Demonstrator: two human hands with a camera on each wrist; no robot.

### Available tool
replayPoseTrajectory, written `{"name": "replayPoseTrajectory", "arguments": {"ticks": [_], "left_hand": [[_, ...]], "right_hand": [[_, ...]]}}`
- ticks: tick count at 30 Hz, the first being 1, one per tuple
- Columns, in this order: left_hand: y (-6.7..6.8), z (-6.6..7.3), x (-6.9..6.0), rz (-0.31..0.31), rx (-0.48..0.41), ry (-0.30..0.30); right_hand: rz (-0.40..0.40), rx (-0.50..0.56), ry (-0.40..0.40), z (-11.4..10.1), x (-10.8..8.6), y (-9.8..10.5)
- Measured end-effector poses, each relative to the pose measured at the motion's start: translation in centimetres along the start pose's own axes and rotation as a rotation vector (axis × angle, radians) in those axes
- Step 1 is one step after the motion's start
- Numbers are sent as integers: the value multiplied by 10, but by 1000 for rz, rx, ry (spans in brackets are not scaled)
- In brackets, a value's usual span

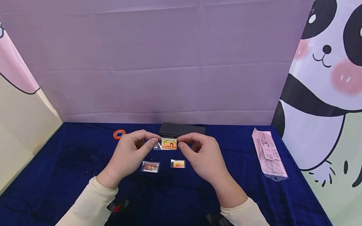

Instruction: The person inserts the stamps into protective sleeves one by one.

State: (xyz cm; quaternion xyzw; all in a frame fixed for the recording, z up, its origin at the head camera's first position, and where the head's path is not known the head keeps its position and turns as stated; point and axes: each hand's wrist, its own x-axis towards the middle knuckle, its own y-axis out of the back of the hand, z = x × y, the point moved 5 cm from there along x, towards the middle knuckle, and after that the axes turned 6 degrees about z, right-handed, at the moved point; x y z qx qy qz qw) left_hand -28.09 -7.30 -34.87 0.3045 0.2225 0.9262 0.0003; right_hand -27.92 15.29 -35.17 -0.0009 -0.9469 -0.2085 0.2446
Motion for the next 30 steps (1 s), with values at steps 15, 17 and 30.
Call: {"name": "replayPoseTrajectory", "arguments": {"ticks": [15,17,30], "left_hand": [[0,1,0,4,-10,-6],[0,1,0,7,-18,-2],[-1,0,0,11,-24,31]], "right_hand": [[-34,2,15,0,0,-2],[-35,2,16,1,0,-2],[-52,-11,23,1,0,-4]]}}
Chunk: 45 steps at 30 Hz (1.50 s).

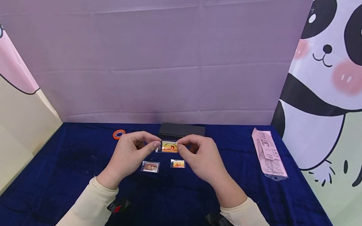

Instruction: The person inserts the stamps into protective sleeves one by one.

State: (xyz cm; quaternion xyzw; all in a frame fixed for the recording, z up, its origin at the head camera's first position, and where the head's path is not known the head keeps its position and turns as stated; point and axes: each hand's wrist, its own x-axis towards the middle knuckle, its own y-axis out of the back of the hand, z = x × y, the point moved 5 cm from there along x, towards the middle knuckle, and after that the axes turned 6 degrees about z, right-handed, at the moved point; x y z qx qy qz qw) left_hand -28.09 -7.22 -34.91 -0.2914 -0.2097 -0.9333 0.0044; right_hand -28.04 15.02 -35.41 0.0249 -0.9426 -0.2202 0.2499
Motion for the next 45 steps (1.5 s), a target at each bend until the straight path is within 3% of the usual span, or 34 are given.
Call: {"name": "replayPoseTrajectory", "arguments": {"ticks": [13,45], "left_hand": [[-1,1,-2,-23,14,35],[-2,1,-2,-27,24,11]], "right_hand": [[-12,-15,0,-2,-1,0],[-36,-22,6,0,-1,-1]]}}
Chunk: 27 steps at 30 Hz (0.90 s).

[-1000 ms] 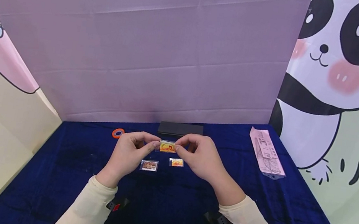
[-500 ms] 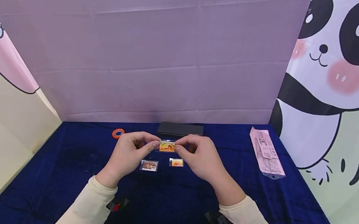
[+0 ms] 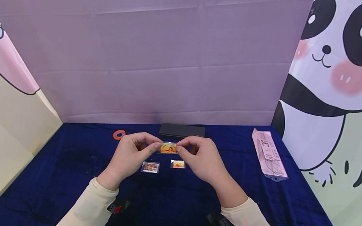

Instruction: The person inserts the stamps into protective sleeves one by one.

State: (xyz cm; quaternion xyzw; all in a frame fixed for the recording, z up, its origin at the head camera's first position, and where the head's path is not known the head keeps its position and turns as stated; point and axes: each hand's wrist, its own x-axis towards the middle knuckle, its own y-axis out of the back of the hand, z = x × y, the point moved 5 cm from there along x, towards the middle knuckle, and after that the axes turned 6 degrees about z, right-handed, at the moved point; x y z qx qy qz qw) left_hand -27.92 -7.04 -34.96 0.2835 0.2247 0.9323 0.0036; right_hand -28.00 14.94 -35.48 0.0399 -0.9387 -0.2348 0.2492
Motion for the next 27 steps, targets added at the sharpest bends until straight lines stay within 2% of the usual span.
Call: {"name": "replayPoseTrajectory", "arguments": {"ticks": [6,27], "left_hand": [[0,0,1,5,1,-15],[-2,-3,1,-3,-26,-9]], "right_hand": [[1,-7,-10,1,1,0],[8,-24,-10,1,1,3]]}}
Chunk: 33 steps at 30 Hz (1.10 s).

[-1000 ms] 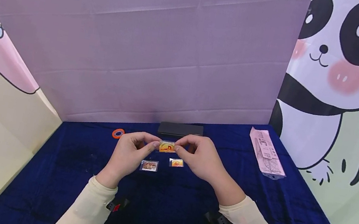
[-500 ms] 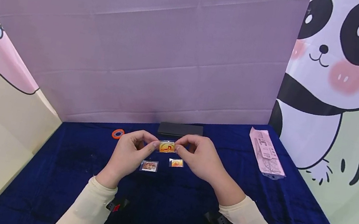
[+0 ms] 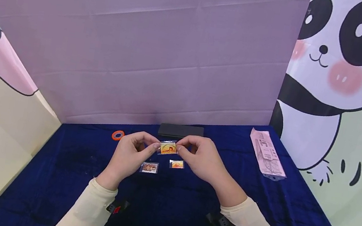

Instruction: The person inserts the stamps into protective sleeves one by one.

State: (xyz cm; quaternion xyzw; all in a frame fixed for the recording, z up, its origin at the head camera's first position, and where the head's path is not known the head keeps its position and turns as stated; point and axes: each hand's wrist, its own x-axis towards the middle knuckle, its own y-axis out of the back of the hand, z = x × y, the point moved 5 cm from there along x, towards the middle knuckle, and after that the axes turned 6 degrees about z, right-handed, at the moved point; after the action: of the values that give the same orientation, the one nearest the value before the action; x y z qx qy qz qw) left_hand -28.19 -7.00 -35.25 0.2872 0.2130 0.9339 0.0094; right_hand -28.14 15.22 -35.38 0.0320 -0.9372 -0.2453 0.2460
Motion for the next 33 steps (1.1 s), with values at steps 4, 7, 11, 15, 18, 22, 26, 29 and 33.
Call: {"name": "replayPoseTrajectory", "arguments": {"ticks": [4,7,11,15,18,22,26,29,33], "left_hand": [[-1,-1,1,0,-3,-5],[-2,-3,2,3,-2,-1],[-5,-10,5,14,18,20],[-11,-18,10,20,31,37],[-16,-24,13,9,26,47],[-24,-29,17,-10,23,62],[-33,-32,21,-26,41,68],[-41,-37,24,-42,59,87],[-52,-44,27,-56,66,122]], "right_hand": [[-1,-3,-4,1,1,1],[2,-13,-11,3,2,3],[14,-21,-30,8,3,5],[26,-24,-41,13,5,6],[39,-27,-43,20,7,8],[60,-36,-50,29,11,11],[73,-58,-61,38,14,15],[90,-78,-74,44,15,19],[122,-100,-96,56,18,25]]}}
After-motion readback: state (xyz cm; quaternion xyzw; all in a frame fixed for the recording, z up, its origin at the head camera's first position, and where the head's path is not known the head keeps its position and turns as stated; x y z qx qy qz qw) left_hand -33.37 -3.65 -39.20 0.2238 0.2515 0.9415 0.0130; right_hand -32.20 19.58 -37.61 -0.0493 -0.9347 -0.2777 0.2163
